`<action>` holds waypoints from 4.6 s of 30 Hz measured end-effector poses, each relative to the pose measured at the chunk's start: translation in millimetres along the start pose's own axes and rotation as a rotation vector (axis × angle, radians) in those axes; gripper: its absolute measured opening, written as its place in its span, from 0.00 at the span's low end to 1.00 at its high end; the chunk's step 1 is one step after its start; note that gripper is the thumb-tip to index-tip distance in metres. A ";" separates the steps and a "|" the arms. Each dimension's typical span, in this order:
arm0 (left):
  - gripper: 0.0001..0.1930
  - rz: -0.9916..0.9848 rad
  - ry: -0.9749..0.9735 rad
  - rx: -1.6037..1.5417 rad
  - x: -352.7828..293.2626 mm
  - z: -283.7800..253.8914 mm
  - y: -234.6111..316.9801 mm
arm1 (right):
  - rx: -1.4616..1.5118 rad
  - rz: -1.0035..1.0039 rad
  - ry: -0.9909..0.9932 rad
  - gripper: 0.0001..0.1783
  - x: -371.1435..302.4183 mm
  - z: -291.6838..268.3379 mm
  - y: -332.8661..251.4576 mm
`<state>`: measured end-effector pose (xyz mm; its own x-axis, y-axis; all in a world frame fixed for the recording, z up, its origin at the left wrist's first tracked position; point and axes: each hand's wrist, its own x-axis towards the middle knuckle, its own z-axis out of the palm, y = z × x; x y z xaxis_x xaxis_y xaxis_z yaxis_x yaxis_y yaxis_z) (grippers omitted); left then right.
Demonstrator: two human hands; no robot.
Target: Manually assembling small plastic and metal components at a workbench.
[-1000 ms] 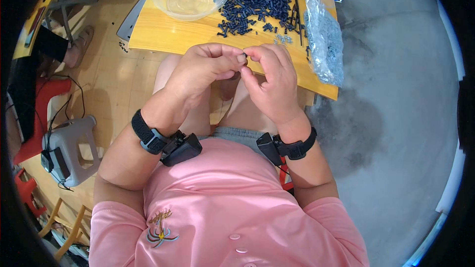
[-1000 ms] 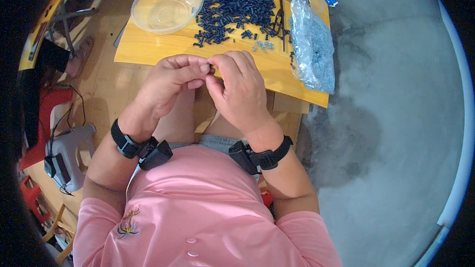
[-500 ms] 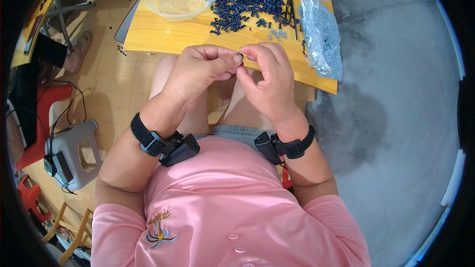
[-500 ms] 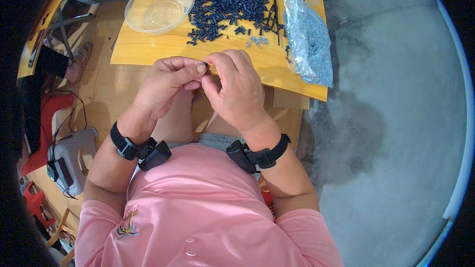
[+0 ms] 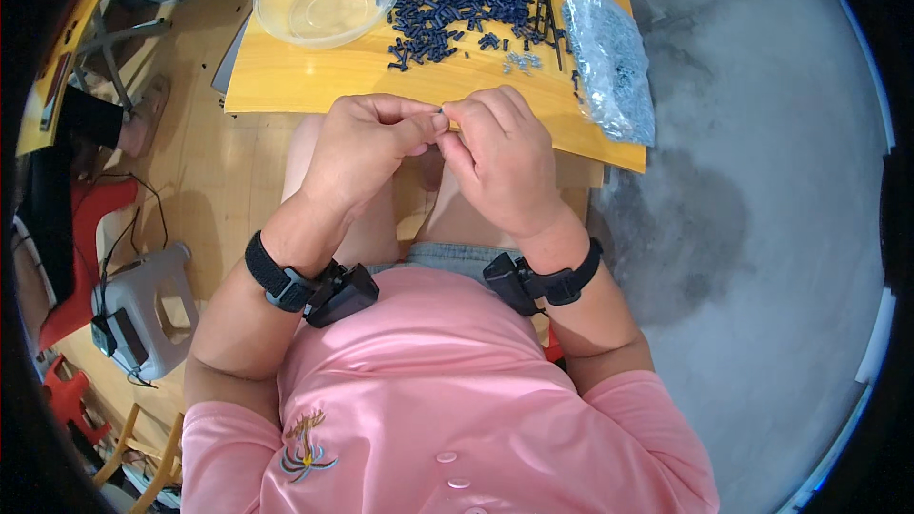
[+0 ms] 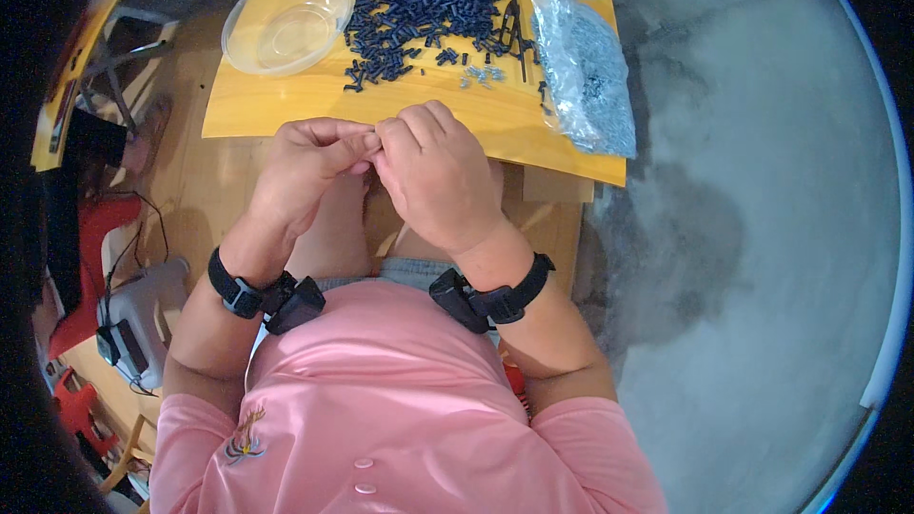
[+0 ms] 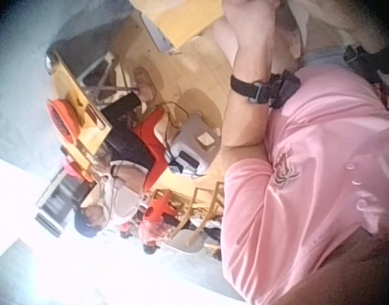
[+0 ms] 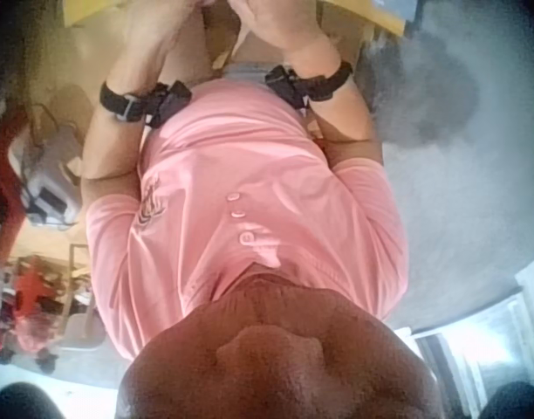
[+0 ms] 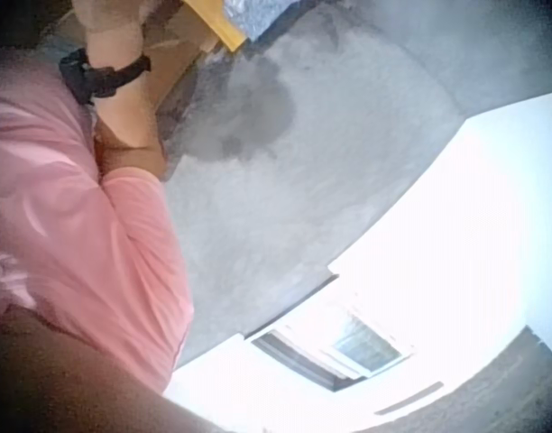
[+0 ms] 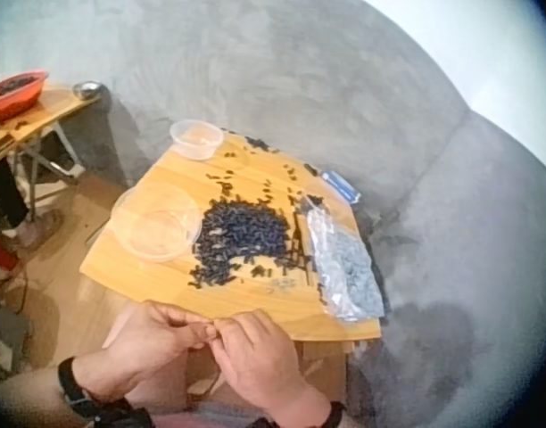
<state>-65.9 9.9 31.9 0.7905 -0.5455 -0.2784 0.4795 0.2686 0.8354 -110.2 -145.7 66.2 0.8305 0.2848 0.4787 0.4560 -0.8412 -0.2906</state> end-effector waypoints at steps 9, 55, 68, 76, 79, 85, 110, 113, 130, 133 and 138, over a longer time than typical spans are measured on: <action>0.07 -0.004 0.052 0.095 6.5 -2.5 -2.6 | 0.100 0.052 -0.011 0.10 -0.7 2.1 7.4; 0.07 -0.119 0.018 -0.008 42.1 -18.5 3.4 | -0.183 0.226 -0.060 0.03 43.3 27.0 135.0; 0.08 -0.096 0.071 -0.075 41.2 -16.1 7.2 | 0.056 0.144 -0.043 0.06 29.9 5.5 83.7; 0.08 -0.050 0.051 -0.079 29.6 -2.0 9.2 | 0.081 -0.026 -0.047 0.07 16.1 -4.9 43.1; 0.07 -0.019 0.033 -0.043 22.3 0.6 7.4 | 0.075 -0.045 -0.058 0.07 12.8 -8.4 36.1; 0.09 0.021 0.041 -0.055 9.0 2.1 6.2 | 0.072 -0.055 -0.059 0.08 4.8 -12.2 22.0; 0.10 0.153 0.083 0.009 -16.0 13.9 1.3 | 0.975 0.626 -0.017 0.09 -20.2 -10.6 9.4; 0.10 0.167 0.075 0.034 -16.9 17.2 3.1 | 0.987 0.636 -0.019 0.07 -19.8 -13.5 7.4; 0.09 0.136 0.064 0.024 -23.2 27.6 -0.8 | 1.064 0.728 0.003 0.08 -31.7 -26.7 6.6; 0.09 0.149 0.060 0.058 -26.1 26.7 -0.4 | 1.023 0.731 0.051 0.08 -28.0 -34.0 8.2; 0.09 0.149 0.010 0.143 -32.9 28.1 4.9 | 0.928 0.691 0.075 0.07 -22.9 -43.5 0.1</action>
<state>-100.3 6.8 58.4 0.8531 -0.4996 -0.1506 0.2984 0.2304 0.9262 -143.1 -172.2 91.2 0.9872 -0.1582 0.0196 -0.0023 -0.1370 -0.9906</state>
